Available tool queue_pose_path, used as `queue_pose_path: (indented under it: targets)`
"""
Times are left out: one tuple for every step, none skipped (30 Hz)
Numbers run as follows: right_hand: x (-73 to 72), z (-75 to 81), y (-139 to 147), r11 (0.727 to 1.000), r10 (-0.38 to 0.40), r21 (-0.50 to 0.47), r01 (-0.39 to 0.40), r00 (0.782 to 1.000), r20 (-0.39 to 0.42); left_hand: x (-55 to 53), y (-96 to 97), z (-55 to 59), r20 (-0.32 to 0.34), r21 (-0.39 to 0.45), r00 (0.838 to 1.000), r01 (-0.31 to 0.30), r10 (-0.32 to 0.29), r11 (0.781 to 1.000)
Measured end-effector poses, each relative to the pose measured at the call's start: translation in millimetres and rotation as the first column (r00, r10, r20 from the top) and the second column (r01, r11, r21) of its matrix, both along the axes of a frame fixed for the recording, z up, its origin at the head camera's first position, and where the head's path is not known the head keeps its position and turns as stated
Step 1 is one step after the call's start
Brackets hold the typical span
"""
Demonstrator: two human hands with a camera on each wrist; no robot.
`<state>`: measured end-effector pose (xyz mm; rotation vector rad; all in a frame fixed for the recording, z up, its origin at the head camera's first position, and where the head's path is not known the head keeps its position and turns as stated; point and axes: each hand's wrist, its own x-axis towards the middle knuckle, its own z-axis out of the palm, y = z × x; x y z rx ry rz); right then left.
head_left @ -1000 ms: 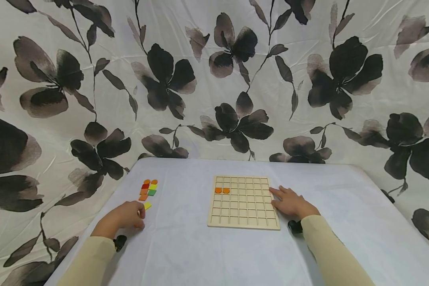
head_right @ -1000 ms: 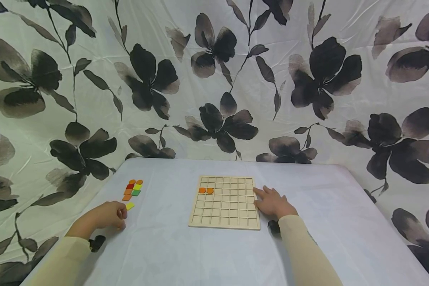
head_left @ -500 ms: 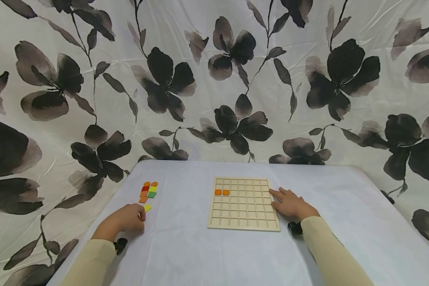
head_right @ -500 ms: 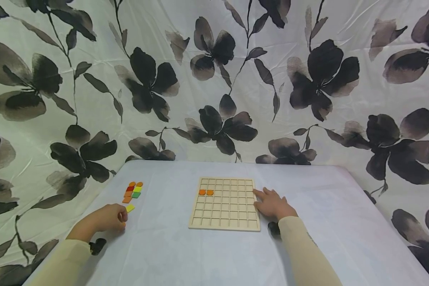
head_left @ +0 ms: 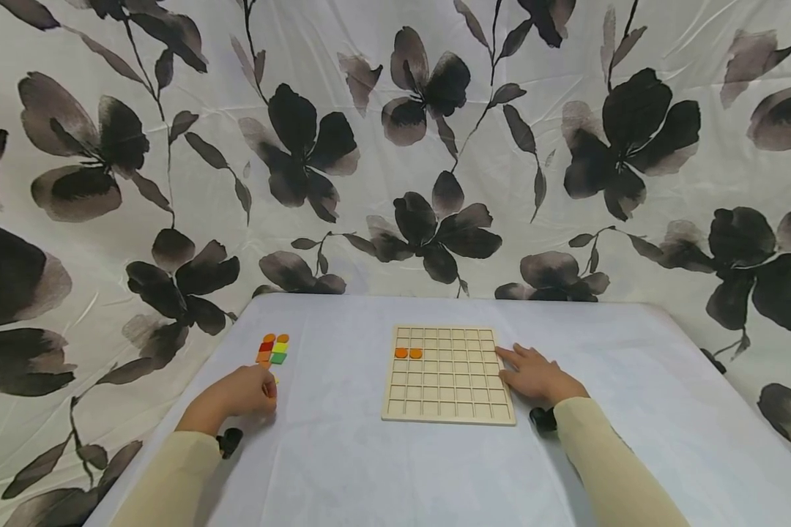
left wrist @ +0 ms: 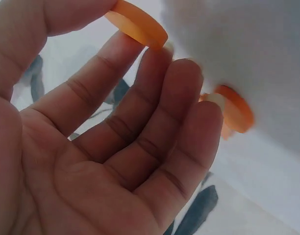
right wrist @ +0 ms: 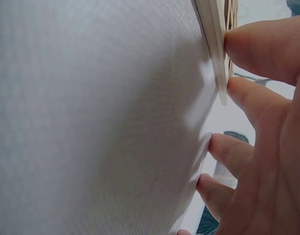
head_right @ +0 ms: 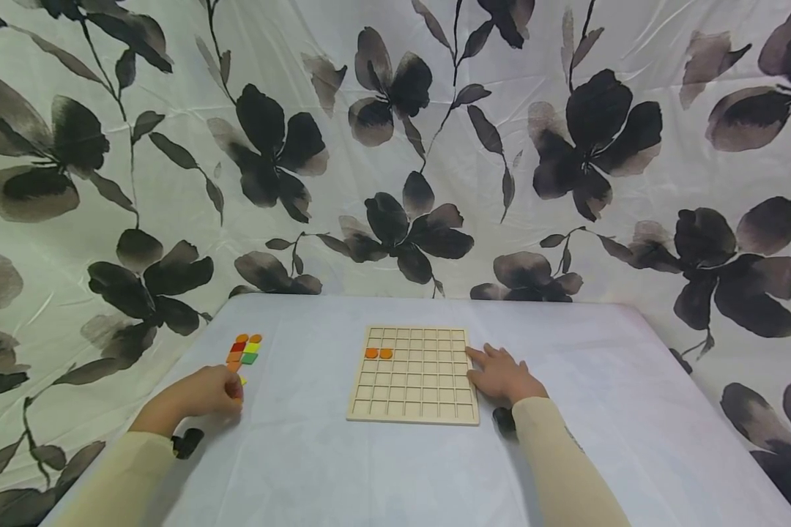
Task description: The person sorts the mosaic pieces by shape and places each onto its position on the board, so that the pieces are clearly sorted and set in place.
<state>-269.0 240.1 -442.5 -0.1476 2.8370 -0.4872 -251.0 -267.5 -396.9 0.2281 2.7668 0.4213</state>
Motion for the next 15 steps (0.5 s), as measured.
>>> queue_pose_path:
  targets:
    - [-0.2,-0.2,0,1.000,0.001,0.002,-0.001,1.000,-0.001,-1.4,1.6,0.5,-0.002,0.000,1.000,0.005,-0.005,1.000]
    - [-0.1,0.1,0,1.000,0.000,0.001,0.000,1.000,-0.001,-2.9,3.4,1.0,-0.001,0.003,1.000,0.005,-0.005,1.000]
    - [-0.1,0.1,0,1.000,-0.001,0.000,0.001,1.000,0.000,-4.3,5.5,1.5,0.004,0.005,1.000,0.002,-0.002,1.000]
    - [0.0,0.0,0,1.000,-0.002,-0.003,0.002,1.000,0.002,-5.9,7.7,1.7,0.005,0.007,1.000,0.001,-0.001,1.000]
    - [0.1,0.2,0,1.000,-0.003,-0.005,0.003,1.000,0.004,-7.6,9.7,1.5,0.003,0.008,1.000,0.008,-0.008,1.000]
    - [0.3,0.2,-1,1.000,-0.005,-0.006,0.005,1.000,0.008,-9.0,11.7,1.1,0.002,0.007,1.000,0.011,-0.011,1.000]
    - [0.2,-0.1,-1,1.000,-0.007,-0.007,0.007,1.000,0.011,-9.8,14.0,1.2,0.005,0.009,1.000,0.008,-0.008,1.000]
    - [0.2,0.0,-1,1.000,-0.008,-0.008,0.008,1.000,0.015,-11.1,16.0,1.1,0.005,0.013,1.000,0.010,-0.011,1.000]
    - [-0.1,-0.2,-1,1.000,-0.010,-0.009,0.010,1.000,0.019,-12.0,18.0,1.3,0.003,0.014,1.000,0.016,-0.016,1.000]
    - [-0.3,-0.6,-1,1.000,-0.013,-0.010,0.013,1.000,0.022,-12.9,20.0,1.5,-0.002,0.014,1.000,0.020,-0.020,1.000]
    - [-0.5,-0.5,-1,1.000,-0.012,-0.007,0.012,1.000,0.022,-13.5,21.9,2.0,-0.001,0.014,1.000,0.021,-0.021,1.000]
    - [-0.9,-0.9,0,1.000,-0.013,-0.006,0.013,1.000,0.021,-13.8,24.1,3.0,0.001,0.018,1.000,0.018,-0.018,1.000]
    - [-1.5,-1.1,0,1.000,-0.014,-0.005,0.014,1.000,0.019,-14.7,26.1,3.8,-0.005,0.021,1.000,0.023,-0.023,1.000]
    - [-1.7,-1.2,0,1.000,-0.015,-0.005,0.015,1.000,0.018,-15.5,28.2,4.5,-0.006,0.020,1.000,0.023,-0.023,1.000]
    - [-2.2,-1.5,0,1.000,-0.016,-0.005,0.017,1.000,0.017,-16.0,30.3,5.5,-0.008,0.019,1.000,0.023,-0.022,1.000]
